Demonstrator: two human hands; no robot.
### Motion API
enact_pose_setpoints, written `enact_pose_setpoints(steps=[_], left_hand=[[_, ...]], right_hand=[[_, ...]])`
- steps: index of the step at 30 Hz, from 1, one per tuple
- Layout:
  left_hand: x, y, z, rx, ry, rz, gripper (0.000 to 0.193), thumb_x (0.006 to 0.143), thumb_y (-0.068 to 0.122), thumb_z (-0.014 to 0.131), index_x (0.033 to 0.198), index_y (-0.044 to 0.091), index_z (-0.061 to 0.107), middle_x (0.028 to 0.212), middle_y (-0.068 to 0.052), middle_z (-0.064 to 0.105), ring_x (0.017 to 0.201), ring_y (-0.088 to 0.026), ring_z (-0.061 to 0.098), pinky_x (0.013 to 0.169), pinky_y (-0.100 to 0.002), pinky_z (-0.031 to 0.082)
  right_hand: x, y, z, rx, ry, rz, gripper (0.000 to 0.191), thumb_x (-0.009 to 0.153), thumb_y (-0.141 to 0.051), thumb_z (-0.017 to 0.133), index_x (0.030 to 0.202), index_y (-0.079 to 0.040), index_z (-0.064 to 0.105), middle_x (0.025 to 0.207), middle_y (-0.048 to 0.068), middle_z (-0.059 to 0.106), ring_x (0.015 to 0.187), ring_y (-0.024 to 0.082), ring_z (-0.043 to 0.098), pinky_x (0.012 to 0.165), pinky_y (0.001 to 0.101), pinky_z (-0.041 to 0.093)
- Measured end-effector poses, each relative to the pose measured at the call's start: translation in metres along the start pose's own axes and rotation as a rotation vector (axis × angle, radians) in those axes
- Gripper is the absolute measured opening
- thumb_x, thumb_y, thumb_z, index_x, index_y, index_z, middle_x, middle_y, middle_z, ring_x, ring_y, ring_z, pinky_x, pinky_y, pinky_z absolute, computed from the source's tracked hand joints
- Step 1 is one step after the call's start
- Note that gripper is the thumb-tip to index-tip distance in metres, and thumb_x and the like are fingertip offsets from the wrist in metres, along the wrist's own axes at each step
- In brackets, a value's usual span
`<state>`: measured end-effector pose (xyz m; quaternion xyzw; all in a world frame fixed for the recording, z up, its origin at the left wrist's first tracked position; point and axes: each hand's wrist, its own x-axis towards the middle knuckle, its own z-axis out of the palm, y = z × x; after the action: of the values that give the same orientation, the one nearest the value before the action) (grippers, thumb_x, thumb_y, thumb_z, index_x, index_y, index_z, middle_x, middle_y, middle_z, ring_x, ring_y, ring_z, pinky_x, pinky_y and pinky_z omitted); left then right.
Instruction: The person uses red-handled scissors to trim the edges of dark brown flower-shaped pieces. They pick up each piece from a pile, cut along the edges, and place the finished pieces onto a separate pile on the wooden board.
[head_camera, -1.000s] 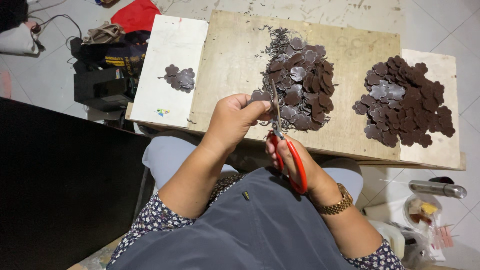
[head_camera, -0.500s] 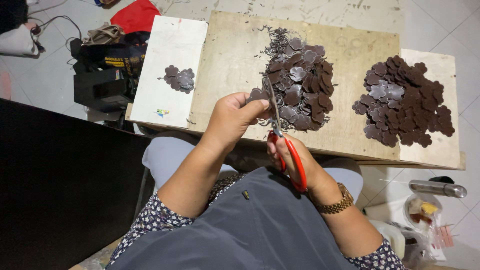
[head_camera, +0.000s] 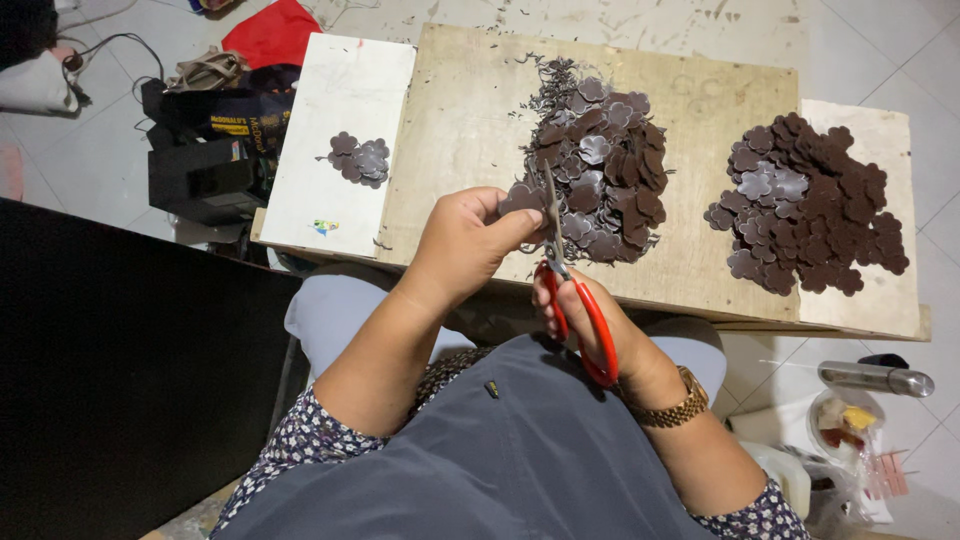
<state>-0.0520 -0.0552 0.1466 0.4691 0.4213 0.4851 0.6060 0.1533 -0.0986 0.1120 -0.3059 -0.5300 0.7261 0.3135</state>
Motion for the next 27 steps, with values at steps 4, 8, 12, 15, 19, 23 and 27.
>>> enact_pose_setpoints(steps=[4, 8, 12, 15, 19, 23, 27], left_hand=[[-0.002, 0.003, 0.001, -0.035, 0.011, -0.022, 0.017, 0.093, 0.011, 0.070, 0.095, -0.005, 0.072, 0.087, -0.007, 0.076, 0.078, -0.009, 0.069, 0.072, -0.024, 0.056], [-0.003, 0.005, 0.000, -0.047, -0.004, -0.043, 0.017, 0.093, 0.012, 0.069, 0.096, -0.005, 0.073, 0.087, -0.007, 0.076, 0.078, -0.009, 0.068, 0.073, -0.024, 0.055], [-0.002, 0.004, -0.003, -0.015, -0.001, -0.056, 0.018, 0.092, 0.013, 0.070, 0.094, -0.005, 0.073, 0.086, -0.008, 0.076, 0.076, -0.008, 0.066, 0.069, -0.023, 0.053], [-0.002, 0.001, -0.005, -0.006, 0.003, -0.086, 0.019, 0.093, 0.015, 0.068, 0.094, -0.003, 0.074, 0.084, -0.008, 0.076, 0.073, -0.007, 0.063, 0.066, -0.022, 0.050], [-0.001, -0.001, -0.008, -0.007, -0.035, -0.046, 0.019, 0.096, 0.015, 0.066, 0.095, -0.002, 0.073, 0.086, -0.007, 0.075, 0.076, -0.007, 0.064, 0.067, -0.023, 0.050], [-0.003, 0.003, -0.012, 0.004, -0.085, -0.003, 0.020, 0.097, 0.014, 0.064, 0.103, -0.002, 0.074, 0.092, -0.005, 0.076, 0.084, -0.008, 0.067, 0.078, -0.024, 0.055], [-0.006, 0.010, -0.014, 0.157, -0.097, 0.005, 0.022, 0.097, 0.015, 0.065, 0.107, -0.002, 0.075, 0.093, -0.005, 0.077, 0.087, -0.009, 0.070, 0.081, -0.025, 0.057]], right_hand=[[-0.003, -0.006, 0.001, -0.020, -0.004, -0.004, 0.056, 0.101, -0.064, 0.047, 0.101, -0.008, 0.052, 0.085, -0.003, 0.046, 0.070, 0.008, 0.041, 0.061, 0.0228, 0.038], [-0.005, -0.011, 0.003, -0.035, -0.004, 0.012, 0.057, 0.100, -0.065, 0.048, 0.098, -0.008, 0.051, 0.082, -0.003, 0.045, 0.067, 0.007, 0.039, 0.057, 0.0227, 0.034], [-0.005, -0.013, 0.002, -0.043, -0.014, 0.017, 0.058, 0.100, -0.066, 0.048, 0.097, -0.008, 0.052, 0.077, -0.003, 0.044, 0.065, 0.008, 0.039, 0.056, 0.0227, 0.034], [-0.005, -0.011, 0.001, -0.055, -0.002, 0.037, 0.057, 0.099, -0.065, 0.049, 0.095, -0.008, 0.052, 0.075, -0.003, 0.043, 0.064, 0.008, 0.039, 0.055, 0.0230, 0.035], [-0.006, -0.007, -0.001, 0.002, -0.006, 0.065, 0.055, 0.100, -0.062, 0.051, 0.103, -0.007, 0.053, 0.079, -0.003, 0.044, 0.066, 0.008, 0.039, 0.057, 0.0234, 0.035], [-0.007, -0.003, -0.004, 0.005, -0.043, 0.056, 0.058, 0.101, -0.060, 0.051, 0.118, -0.005, 0.053, 0.089, -0.002, 0.050, 0.071, 0.009, 0.043, 0.062, 0.0232, 0.040], [-0.007, 0.001, -0.006, 0.025, -0.089, 0.032, 0.063, 0.099, -0.059, 0.054, 0.131, -0.004, 0.050, 0.101, 0.000, 0.053, 0.078, 0.010, 0.047, 0.068, 0.0236, 0.044]])
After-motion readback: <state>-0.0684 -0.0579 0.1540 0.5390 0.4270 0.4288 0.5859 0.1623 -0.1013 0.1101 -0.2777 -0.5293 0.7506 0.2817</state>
